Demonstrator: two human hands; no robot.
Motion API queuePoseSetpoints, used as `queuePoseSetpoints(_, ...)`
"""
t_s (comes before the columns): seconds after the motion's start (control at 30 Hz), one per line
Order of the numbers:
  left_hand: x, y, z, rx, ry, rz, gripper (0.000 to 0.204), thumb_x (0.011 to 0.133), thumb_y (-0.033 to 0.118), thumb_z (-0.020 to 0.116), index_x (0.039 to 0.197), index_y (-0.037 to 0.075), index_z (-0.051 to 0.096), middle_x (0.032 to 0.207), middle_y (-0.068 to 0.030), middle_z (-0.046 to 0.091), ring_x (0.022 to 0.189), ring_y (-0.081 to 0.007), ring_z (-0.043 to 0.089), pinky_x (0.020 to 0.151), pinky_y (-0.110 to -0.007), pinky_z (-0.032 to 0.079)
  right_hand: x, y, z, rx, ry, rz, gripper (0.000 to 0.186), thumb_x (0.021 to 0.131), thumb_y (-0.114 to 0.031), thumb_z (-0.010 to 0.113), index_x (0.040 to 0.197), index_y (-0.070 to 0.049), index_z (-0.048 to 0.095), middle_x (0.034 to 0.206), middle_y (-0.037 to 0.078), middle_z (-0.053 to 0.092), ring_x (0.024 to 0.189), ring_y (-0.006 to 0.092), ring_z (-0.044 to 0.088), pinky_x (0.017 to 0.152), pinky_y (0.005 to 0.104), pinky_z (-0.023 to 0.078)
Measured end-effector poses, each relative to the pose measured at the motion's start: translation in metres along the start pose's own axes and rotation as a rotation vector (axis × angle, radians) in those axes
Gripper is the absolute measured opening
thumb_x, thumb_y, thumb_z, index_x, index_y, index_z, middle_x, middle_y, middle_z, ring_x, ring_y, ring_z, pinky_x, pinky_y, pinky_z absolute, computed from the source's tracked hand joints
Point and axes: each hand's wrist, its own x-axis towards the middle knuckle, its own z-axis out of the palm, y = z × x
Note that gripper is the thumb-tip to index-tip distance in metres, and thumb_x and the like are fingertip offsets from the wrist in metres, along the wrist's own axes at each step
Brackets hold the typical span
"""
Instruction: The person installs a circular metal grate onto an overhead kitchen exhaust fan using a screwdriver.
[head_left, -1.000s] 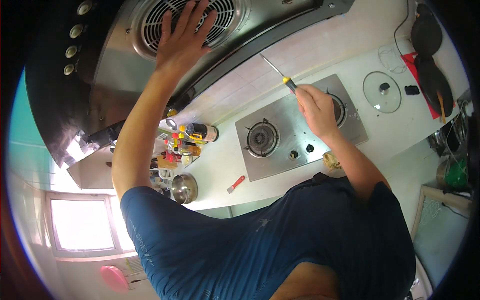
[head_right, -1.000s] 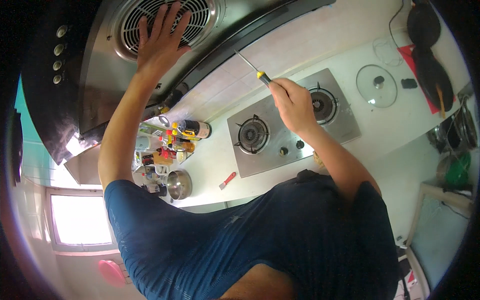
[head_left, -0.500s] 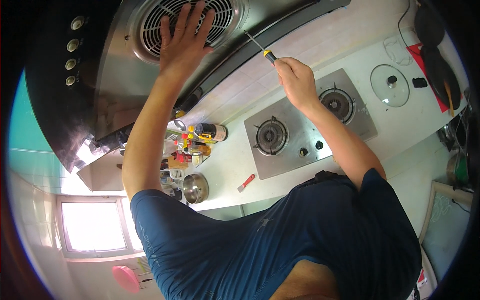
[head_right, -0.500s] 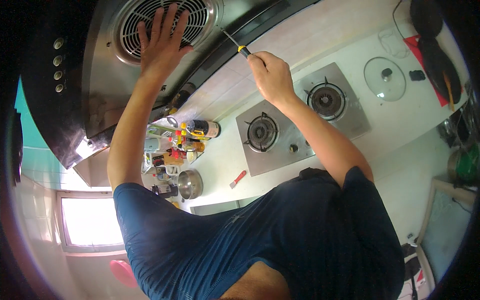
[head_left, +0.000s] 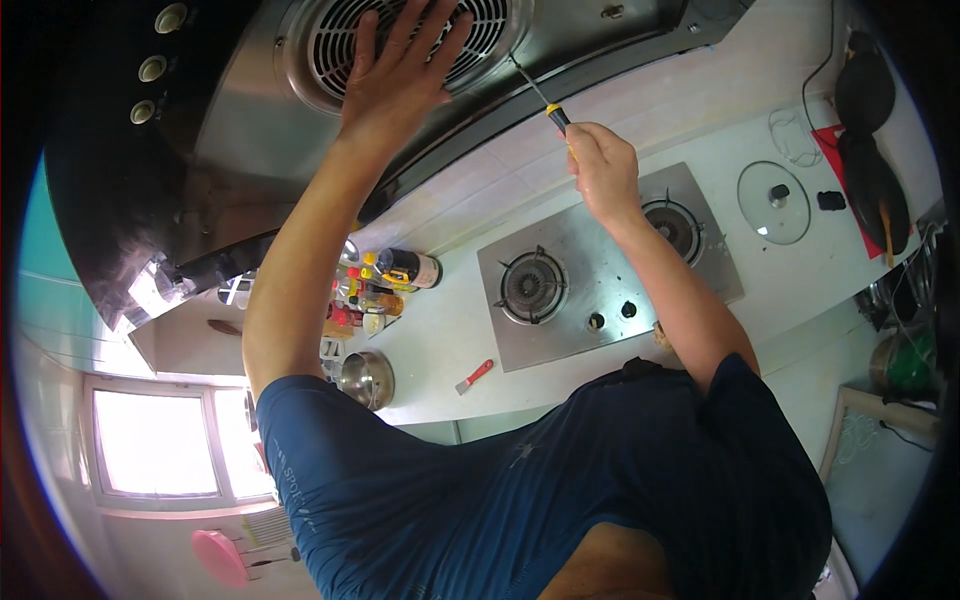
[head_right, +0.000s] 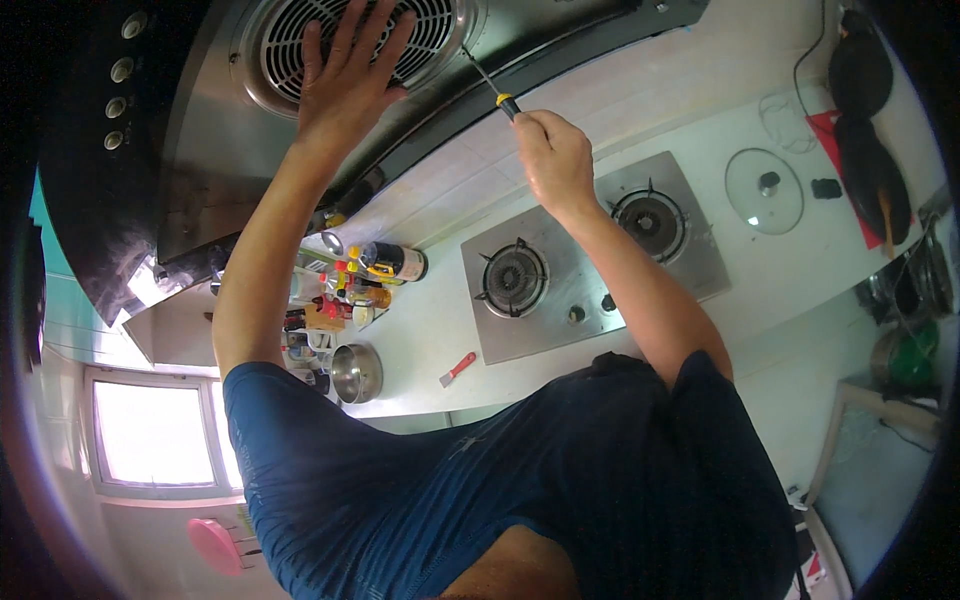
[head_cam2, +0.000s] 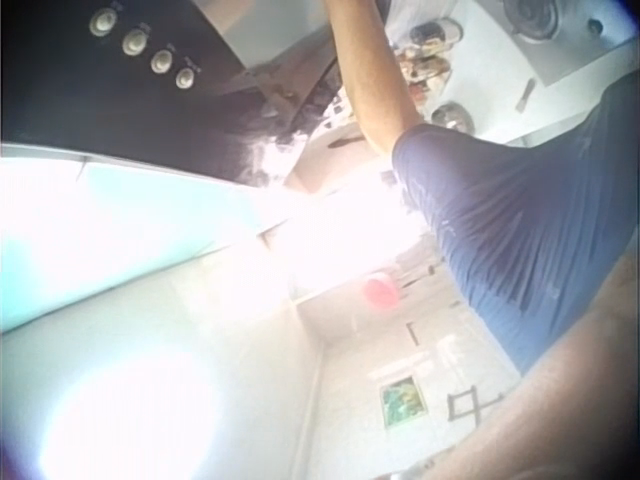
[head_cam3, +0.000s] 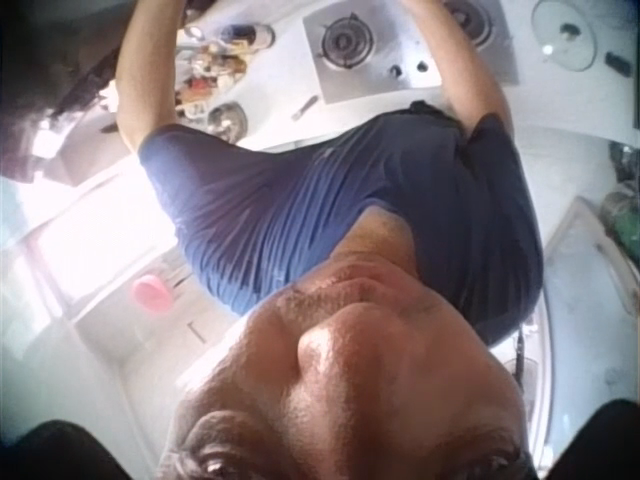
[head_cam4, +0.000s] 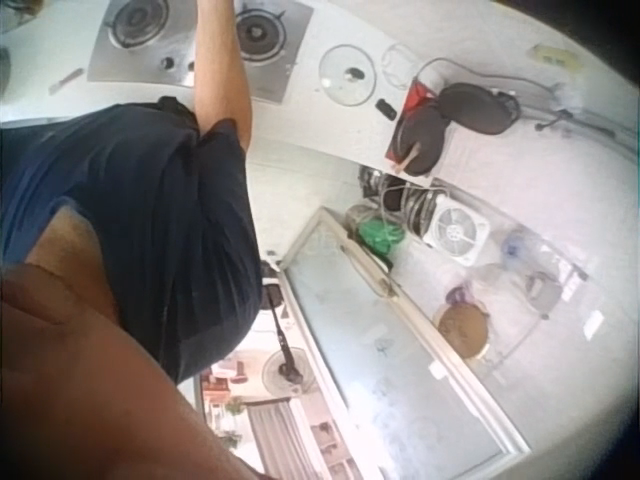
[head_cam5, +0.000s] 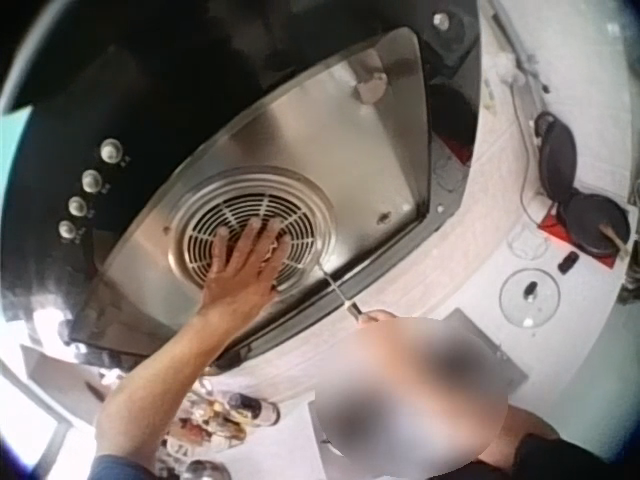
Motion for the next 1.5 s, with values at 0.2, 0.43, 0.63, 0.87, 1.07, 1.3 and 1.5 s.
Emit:
queuePoseSetpoints(0.2,0.0,0.0,-0.001,-0.011,-0.001,-0.002,0.105,0.071,0.046,0.091,0.159,0.015,0.045,0.174,-0.0097,0.027,0.163,-0.0345,0.017,0.128,-0.067,0.004,0.001,-0.004,-0.001,0.019,-0.023,0.034,0.029,0.103,-0.024,0.061,0.103,0.002,0.073,0.067,-0.001,0.056,0.056,0.0055,0.045,0.05,0.0267,0.037)
queuePoseSetpoints(0.43,0.0,0.001,0.001,-0.013,0.025,-0.006,0.106,0.069,0.047,0.092,0.159,0.016,0.045,0.174,-0.0093,0.028,0.162,-0.0345,0.017,0.128,-0.067,0.005,0.0,-0.004,0.0,-0.001,-0.035,0.034,0.03,0.105,-0.027,0.061,0.107,0.0,0.073,0.07,-0.001,0.056,0.056,0.0051,0.046,0.05,0.0236,0.038)
queuePoseSetpoints(0.63,0.001,0.002,0.002,-0.012,0.019,-0.015,0.107,0.069,0.048,0.092,0.16,0.017,0.045,0.174,-0.0087,0.027,0.163,-0.0343,0.017,0.128,-0.067,0.006,0.001,-0.002,0.001,0.023,-0.051,0.036,0.029,0.105,-0.026,0.061,0.106,0.0,0.073,0.069,-0.001,0.056,0.054,0.0053,0.047,0.049,0.0237,0.039)
queuePoseSetpoints(0.87,0.001,0.003,0.004,-0.019,0.004,-0.022,0.106,0.069,0.048,0.091,0.16,0.018,0.045,0.174,-0.0083,0.026,0.163,-0.0351,0.014,0.128,-0.067,0.004,0.001,-0.004,0.002,0.053,-0.044,0.065,0.029,0.104,-0.025,0.06,0.105,0.001,0.073,0.068,-0.001,0.056,0.053,0.0052,0.046,0.048,0.024,0.038)
queuePoseSetpoints(1.07,0.001,0.003,0.007,0.019,0.034,-0.014,0.107,0.069,0.049,0.091,0.16,0.018,0.045,0.174,-0.0092,0.026,0.163,-0.0367,0.011,0.128,-0.068,0.002,0.002,-0.006,0.003,0.054,-0.01,0.061,0.03,0.101,-0.023,0.062,0.103,0.004,0.075,0.066,0.0,0.057,0.056,0.0071,0.049,0.051,0.0282,0.04)
queuePoseSetpoints(1.3,0.0,0.004,0.009,0.022,0.043,-0.009,0.108,0.069,0.049,0.091,0.161,0.018,0.044,0.175,-0.0096,0.024,0.163,-0.0376,0.01,0.128,-0.068,0.0,0.004,-0.005,0.005,-0.037,0.036,-0.007,0.03,0.101,-0.022,0.061,0.103,0.006,0.075,0.067,-0.001,0.059,0.058,0.007,0.049,0.053,0.0285,0.041)
queuePoseSetpoints(1.5,0.001,0.008,0.003,0.007,0.034,-0.016,0.108,0.07,0.049,0.091,0.161,0.018,0.043,0.175,-0.0094,0.024,0.164,-0.0361,0.009,0.128,-0.067,0.0,0.003,-0.009,0.0,0.014,0.02,0.023,0.029,0.102,-0.023,0.062,0.104,0.004,0.074,0.069,-0.001,0.057,0.055,0.0058,0.046,0.049,0.0268,0.038)
